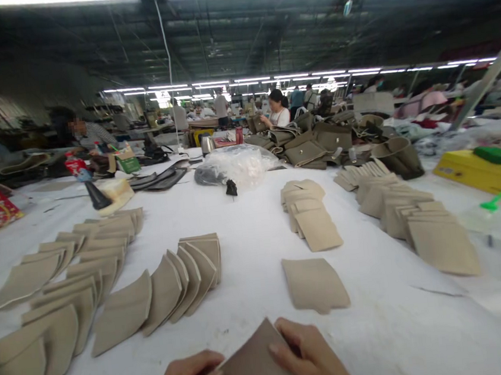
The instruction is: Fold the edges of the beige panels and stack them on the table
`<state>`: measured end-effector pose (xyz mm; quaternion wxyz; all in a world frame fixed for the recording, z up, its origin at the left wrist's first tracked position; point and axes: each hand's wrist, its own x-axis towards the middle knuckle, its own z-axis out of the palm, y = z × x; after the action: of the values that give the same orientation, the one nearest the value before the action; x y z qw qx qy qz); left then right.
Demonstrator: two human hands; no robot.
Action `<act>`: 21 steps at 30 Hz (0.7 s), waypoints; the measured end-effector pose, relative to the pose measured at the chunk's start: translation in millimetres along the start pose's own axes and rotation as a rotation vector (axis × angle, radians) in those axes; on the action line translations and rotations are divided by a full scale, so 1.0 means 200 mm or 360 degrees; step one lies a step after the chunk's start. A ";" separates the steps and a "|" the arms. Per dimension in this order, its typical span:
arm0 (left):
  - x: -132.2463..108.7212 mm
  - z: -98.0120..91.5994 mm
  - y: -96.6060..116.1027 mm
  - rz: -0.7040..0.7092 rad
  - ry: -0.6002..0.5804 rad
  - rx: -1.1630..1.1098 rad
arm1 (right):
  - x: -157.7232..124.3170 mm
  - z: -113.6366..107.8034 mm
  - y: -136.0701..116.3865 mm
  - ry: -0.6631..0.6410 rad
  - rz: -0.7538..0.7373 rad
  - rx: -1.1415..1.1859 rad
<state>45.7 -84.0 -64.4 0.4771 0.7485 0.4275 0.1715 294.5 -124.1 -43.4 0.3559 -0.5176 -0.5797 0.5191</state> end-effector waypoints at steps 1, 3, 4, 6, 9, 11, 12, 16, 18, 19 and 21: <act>0.01 0.00 0.02 0.0010 0.0029 0.0001 | 0.00 -0.02 -0.04 -0.0022 0.0000 -0.0068; 0.01 0.01 0.07 0.0087 0.0143 0.0017 | 0.00 -0.03 -0.08 -0.0102 -0.0022 -0.0155; 0.01 0.01 0.09 0.0137 0.0200 0.0022 | 0.01 -0.03 -0.09 -0.0144 -0.0042 -0.0159; 0.01 0.01 0.12 0.0184 0.0252 0.0013 | 0.01 0.02 -0.08 -0.0207 -0.0081 -0.0161; 0.01 0.01 0.14 0.0093 0.0209 -0.0049 | 0.01 0.09 -0.04 -0.0229 -0.0058 -0.0295; 0.00 0.02 0.15 0.0037 0.0158 -0.0071 | 0.02 0.11 -0.03 -0.0221 -0.0025 -0.0392; 0.01 0.03 0.15 0.0021 0.0138 -0.0061 | 0.03 0.12 -0.03 -0.0217 -0.0017 -0.0396; 0.02 0.05 0.15 0.0050 0.0068 0.0057 | 0.05 0.14 -0.05 -0.0220 -0.0015 -0.0315; 0.03 0.06 0.13 0.0092 0.0001 0.0089 | 0.06 0.15 -0.03 -0.0220 -0.0002 -0.0353; 0.03 0.07 0.11 0.0104 -0.0051 0.0086 | 0.05 0.15 -0.01 -0.0212 -0.0003 -0.0399; 0.02 0.08 0.04 0.0079 -0.0164 0.0077 | 0.04 0.14 0.04 -0.0157 -0.0022 -0.0505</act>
<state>62.8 -91.3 -65.1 0.4758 0.7781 0.3876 0.1341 267.9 -122.8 -58.5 0.2444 -0.5371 -0.6747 0.4432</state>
